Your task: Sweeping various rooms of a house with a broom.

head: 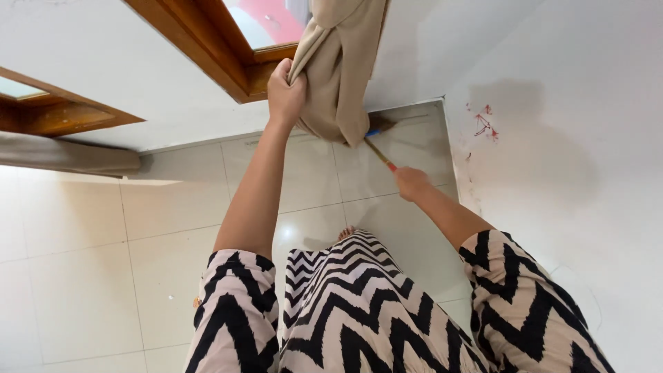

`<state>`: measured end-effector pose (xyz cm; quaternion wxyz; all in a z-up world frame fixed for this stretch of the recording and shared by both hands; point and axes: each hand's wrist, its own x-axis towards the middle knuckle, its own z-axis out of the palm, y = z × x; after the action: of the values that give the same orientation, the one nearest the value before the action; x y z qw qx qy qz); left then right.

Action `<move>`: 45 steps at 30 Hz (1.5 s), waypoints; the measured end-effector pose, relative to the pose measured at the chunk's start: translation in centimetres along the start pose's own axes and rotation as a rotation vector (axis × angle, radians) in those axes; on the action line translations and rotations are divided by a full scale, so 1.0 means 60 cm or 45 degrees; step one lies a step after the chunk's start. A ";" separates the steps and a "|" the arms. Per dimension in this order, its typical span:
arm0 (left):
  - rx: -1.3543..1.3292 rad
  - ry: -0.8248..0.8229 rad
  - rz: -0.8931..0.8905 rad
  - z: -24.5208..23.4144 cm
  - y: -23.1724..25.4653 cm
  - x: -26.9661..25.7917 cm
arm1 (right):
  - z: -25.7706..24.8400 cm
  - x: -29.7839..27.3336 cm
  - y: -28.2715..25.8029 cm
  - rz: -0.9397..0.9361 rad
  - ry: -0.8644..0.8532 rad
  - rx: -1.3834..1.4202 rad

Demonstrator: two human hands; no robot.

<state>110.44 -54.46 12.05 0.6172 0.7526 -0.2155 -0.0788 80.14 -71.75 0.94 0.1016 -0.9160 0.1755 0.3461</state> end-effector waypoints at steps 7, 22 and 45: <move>0.182 -0.092 -0.056 -0.058 0.066 -0.029 | 0.047 -0.006 0.030 -0.298 0.105 0.315; 0.341 -0.182 -0.212 -0.011 0.004 -0.044 | -0.039 -0.116 0.270 0.310 0.019 0.114; 0.059 0.464 -0.996 -0.153 -0.217 -0.607 | 0.001 0.206 -0.274 -0.409 0.019 0.298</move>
<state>84.33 -28.99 -3.76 0.5517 0.7930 0.1968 -0.1677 95.18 -59.75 -6.31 0.2600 -0.9167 0.0667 0.2959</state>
